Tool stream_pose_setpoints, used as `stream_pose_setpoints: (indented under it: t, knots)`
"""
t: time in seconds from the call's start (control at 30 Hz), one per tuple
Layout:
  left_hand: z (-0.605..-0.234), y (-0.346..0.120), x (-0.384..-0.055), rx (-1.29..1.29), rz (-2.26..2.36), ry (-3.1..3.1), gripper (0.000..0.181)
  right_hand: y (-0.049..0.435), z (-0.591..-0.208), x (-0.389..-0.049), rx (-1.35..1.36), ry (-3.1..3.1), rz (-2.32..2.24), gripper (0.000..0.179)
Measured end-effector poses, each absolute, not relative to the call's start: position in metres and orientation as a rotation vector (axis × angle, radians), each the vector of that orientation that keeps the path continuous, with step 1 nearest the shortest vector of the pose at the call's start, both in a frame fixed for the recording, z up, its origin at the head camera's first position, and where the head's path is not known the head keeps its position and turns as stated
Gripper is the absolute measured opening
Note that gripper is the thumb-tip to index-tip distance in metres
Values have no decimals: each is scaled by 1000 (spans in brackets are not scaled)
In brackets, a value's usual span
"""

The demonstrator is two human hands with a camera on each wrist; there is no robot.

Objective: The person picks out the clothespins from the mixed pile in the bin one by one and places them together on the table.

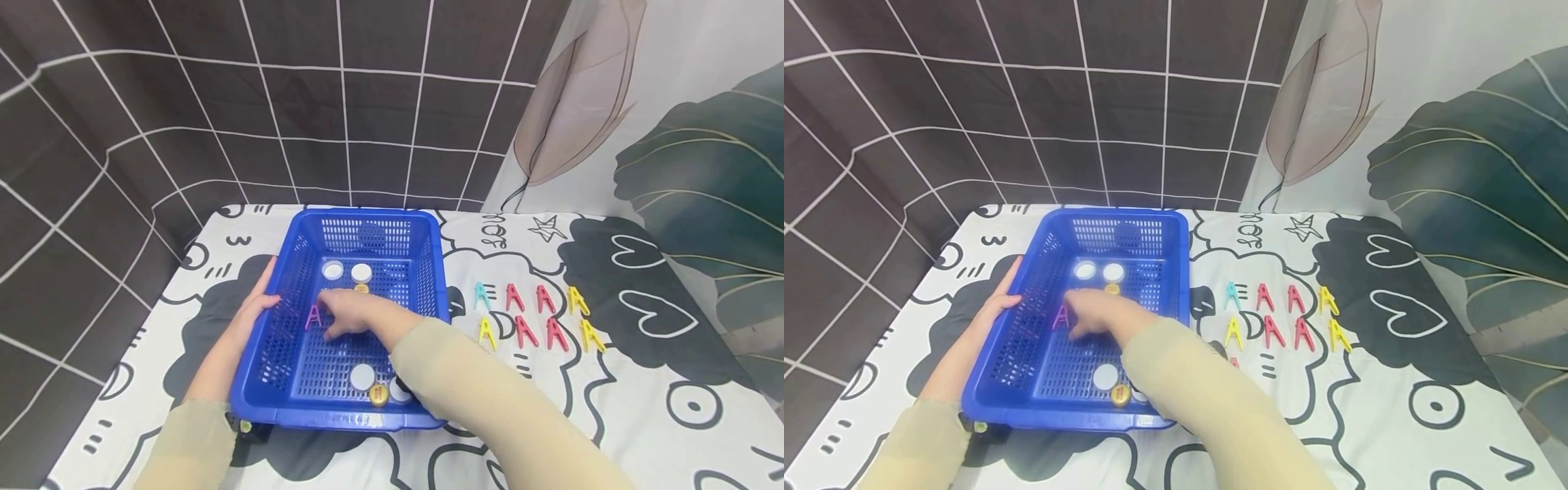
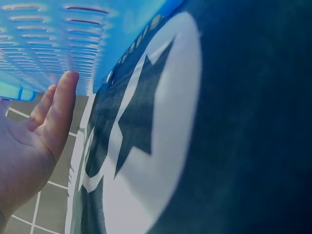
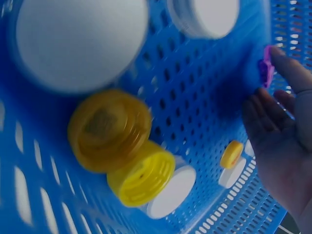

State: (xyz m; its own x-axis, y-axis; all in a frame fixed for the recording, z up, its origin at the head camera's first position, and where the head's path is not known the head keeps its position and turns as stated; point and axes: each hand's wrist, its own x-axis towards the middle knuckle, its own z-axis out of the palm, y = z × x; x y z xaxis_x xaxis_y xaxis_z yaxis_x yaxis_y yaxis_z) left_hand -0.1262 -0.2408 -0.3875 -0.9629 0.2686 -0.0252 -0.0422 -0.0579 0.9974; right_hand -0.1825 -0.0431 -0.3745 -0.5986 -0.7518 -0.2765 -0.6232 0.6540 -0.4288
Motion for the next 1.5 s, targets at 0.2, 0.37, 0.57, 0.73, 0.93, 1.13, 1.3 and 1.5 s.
stream_pose_setpoints:
  t: [0.2,0.37,0.57,0.73,0.93,1.13,1.3,1.5]
  knots:
    - [-390,-242,-126,248,2119,1990,70,-51,-380,-184,-1058,2487,-293,62]
    - [-391,-243,-127,229,2106,2031,71,-55,-383,-184,-1049,2507,-259,62]
    - [-389,-242,-128,235,2121,2024,71,-56,-383,-187,-1047,2515,-298,62]
    - [-387,-241,-128,261,2147,1972,71,-56,-380,-189,-1067,2498,-288,65]
    - [-389,-241,-128,245,2131,2017,71,-56,-382,-193,-1104,2470,-232,63]
    - [-389,-242,-127,234,2114,2052,70,-57,-384,-195,-1100,2443,-218,68]
    - [-389,-243,-127,239,2116,2033,71,-57,-384,-194,-1086,2441,-231,72]
    - [-389,-242,-127,243,2140,1969,71,-58,-385,-192,-1086,2475,-228,66]
